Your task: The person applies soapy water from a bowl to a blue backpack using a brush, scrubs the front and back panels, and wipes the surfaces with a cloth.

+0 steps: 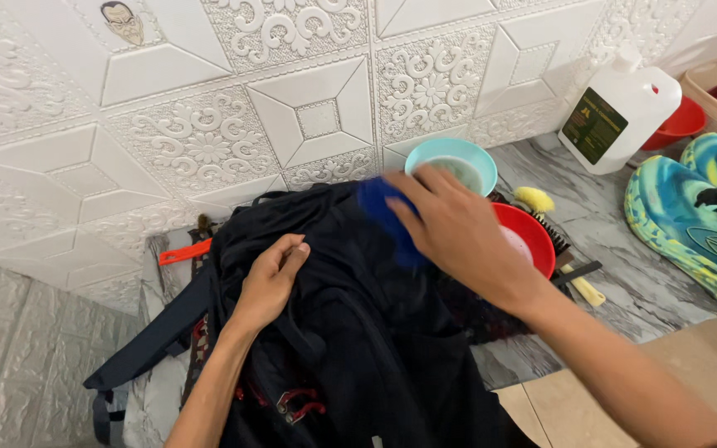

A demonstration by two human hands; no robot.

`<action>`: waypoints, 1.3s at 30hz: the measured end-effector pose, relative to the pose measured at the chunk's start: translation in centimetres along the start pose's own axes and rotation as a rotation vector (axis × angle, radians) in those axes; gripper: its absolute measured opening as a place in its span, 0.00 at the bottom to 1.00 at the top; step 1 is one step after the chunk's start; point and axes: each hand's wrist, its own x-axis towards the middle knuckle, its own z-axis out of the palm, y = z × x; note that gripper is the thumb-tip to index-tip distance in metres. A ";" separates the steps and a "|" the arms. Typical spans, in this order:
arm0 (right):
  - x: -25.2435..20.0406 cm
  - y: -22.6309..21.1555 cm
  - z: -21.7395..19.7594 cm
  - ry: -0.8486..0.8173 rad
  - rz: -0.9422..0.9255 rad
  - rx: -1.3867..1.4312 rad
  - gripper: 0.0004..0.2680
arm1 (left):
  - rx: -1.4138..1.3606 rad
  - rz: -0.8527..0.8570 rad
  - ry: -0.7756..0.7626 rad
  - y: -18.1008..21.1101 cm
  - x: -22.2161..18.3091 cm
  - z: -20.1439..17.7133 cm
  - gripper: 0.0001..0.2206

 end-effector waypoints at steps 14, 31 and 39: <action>-2.4 0.5 -5.3 -0.454 -0.110 0.345 0.11 | 0.047 0.097 0.090 4.0 -2.4 -0.3 0.15; 5.6 -3.2 8.2 -0.502 -0.566 0.391 0.17 | 0.881 0.644 0.019 2.8 -8.3 6.6 0.24; 9.0 -2.0 7.1 -0.470 -0.521 0.321 0.15 | 0.736 0.599 -0.043 3.9 -8.8 5.8 0.20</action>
